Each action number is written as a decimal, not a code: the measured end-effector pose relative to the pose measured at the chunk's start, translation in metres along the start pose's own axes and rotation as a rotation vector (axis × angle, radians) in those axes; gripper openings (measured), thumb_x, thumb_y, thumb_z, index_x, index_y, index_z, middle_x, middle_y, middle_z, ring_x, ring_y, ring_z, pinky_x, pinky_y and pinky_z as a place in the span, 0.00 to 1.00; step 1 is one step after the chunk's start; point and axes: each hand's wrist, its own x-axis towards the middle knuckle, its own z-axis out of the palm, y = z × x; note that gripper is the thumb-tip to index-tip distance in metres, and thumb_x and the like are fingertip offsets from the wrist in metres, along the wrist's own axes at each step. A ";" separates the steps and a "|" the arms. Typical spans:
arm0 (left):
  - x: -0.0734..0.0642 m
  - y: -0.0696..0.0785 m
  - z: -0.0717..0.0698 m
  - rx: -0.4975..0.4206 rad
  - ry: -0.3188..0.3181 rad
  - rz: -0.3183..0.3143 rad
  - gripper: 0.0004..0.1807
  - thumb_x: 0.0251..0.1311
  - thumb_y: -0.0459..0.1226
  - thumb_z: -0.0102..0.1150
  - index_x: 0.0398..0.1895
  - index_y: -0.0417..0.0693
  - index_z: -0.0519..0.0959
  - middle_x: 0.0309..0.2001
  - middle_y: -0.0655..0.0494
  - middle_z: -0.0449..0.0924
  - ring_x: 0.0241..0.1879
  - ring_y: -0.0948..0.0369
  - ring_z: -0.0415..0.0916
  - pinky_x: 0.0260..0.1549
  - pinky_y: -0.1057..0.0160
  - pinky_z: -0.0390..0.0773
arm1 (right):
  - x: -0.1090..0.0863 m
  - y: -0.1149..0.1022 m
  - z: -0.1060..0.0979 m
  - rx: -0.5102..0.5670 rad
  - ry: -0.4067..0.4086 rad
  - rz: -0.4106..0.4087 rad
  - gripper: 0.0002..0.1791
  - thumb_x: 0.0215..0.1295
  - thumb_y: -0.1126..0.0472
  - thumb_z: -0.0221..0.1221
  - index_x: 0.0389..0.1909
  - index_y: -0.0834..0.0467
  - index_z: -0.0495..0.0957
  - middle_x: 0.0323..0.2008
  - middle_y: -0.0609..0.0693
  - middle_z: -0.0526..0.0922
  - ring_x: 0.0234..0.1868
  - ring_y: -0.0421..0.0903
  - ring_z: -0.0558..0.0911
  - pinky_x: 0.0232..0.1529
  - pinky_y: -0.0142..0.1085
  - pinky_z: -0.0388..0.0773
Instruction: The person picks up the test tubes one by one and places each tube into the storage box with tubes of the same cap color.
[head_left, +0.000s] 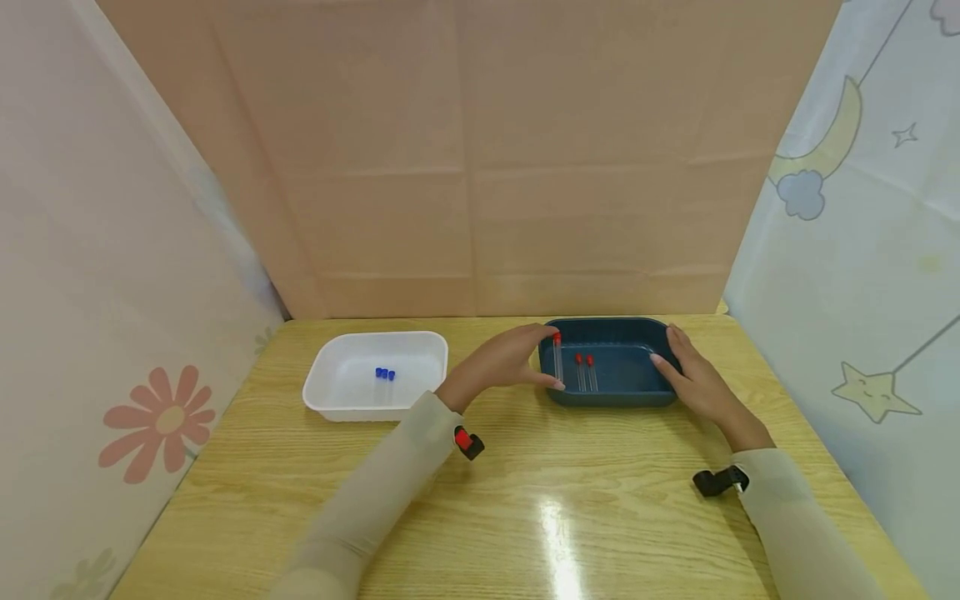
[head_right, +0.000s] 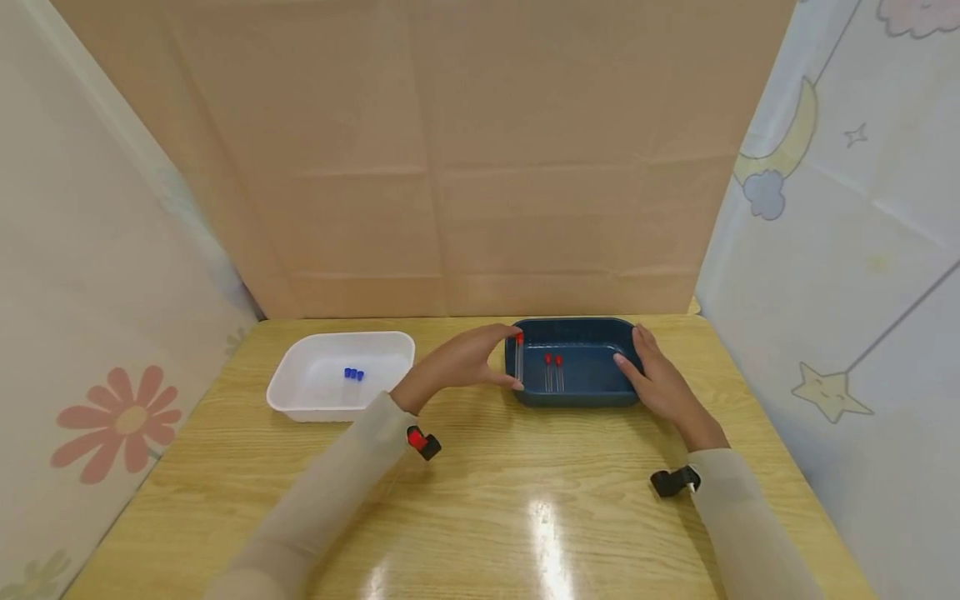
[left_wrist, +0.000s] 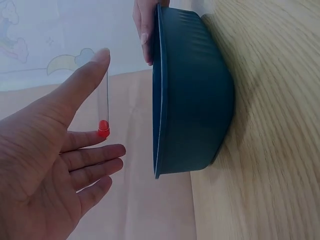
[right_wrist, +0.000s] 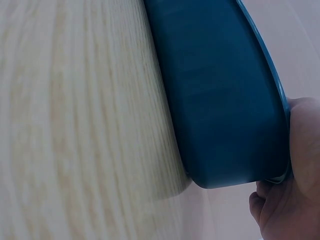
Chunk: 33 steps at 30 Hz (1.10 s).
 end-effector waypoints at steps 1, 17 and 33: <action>0.004 0.001 0.001 0.000 -0.003 0.000 0.56 0.52 0.67 0.67 0.78 0.47 0.61 0.74 0.51 0.65 0.72 0.55 0.65 0.69 0.55 0.68 | 0.000 0.001 0.000 0.000 0.002 0.002 0.42 0.83 0.45 0.43 0.81 0.59 0.30 0.80 0.61 0.29 0.79 0.66 0.34 0.71 0.71 0.38; 0.042 0.009 0.025 -0.016 0.014 -0.023 0.56 0.52 0.68 0.66 0.77 0.47 0.61 0.73 0.53 0.67 0.69 0.58 0.67 0.65 0.59 0.72 | 0.004 -0.002 0.008 -0.009 -0.006 -0.004 0.42 0.82 0.45 0.43 0.81 0.56 0.30 0.81 0.59 0.29 0.79 0.66 0.34 0.71 0.70 0.39; 0.075 0.022 0.048 0.155 -0.025 -0.049 0.53 0.55 0.69 0.63 0.77 0.50 0.62 0.72 0.54 0.68 0.68 0.60 0.69 0.63 0.63 0.73 | 0.004 -0.002 0.006 -0.033 -0.006 0.005 0.42 0.83 0.46 0.43 0.80 0.60 0.30 0.80 0.63 0.30 0.79 0.68 0.36 0.72 0.70 0.39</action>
